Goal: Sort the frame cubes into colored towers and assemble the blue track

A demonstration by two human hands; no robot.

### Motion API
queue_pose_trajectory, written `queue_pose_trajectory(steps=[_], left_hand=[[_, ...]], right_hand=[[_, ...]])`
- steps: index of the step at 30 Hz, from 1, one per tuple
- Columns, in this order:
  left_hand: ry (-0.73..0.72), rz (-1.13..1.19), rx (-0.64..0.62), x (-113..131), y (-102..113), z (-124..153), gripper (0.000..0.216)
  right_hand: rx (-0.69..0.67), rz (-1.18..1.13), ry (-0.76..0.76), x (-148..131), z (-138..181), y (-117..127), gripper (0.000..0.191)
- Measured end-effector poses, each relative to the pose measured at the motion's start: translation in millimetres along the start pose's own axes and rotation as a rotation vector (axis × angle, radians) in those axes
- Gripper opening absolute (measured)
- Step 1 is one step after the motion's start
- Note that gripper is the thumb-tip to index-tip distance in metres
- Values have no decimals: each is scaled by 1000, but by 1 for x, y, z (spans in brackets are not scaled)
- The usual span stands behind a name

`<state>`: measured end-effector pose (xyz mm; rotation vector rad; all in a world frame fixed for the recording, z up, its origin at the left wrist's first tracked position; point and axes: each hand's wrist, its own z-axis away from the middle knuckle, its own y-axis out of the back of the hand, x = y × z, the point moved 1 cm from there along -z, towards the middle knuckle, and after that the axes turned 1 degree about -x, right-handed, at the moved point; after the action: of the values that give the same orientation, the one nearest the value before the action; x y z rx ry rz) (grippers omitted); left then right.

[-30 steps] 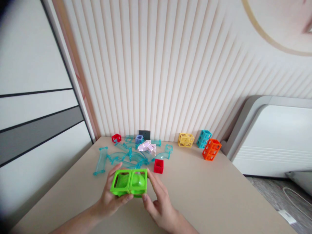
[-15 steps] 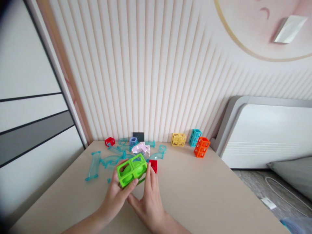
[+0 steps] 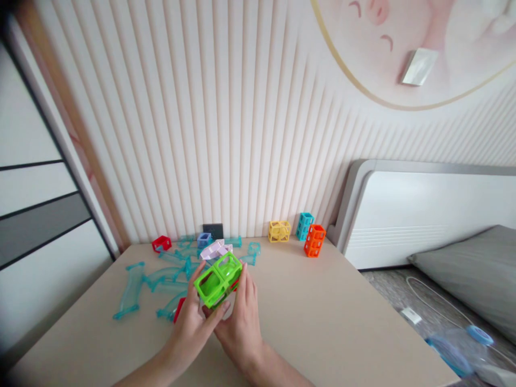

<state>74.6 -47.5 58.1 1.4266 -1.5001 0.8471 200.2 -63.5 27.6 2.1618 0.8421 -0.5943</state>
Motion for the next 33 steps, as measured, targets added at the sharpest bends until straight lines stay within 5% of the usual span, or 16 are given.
queue_pose_trajectory(steps=[5,11,18,33], left_hand=[[-198,-283,-12,-9,39,-8,78],[-813,-815,-138,-31,105,-30,48],[-756,-838,-111,-44,112,-29,56],[-714,-894,-156,-49,107,-25,37]], right_hand=[[185,14,-62,31,-35,12,106],[335,140,-279,108,-92,47,103],[178,273,-513,166,-104,56,88],[55,504,-503,171,-105,51,83]])
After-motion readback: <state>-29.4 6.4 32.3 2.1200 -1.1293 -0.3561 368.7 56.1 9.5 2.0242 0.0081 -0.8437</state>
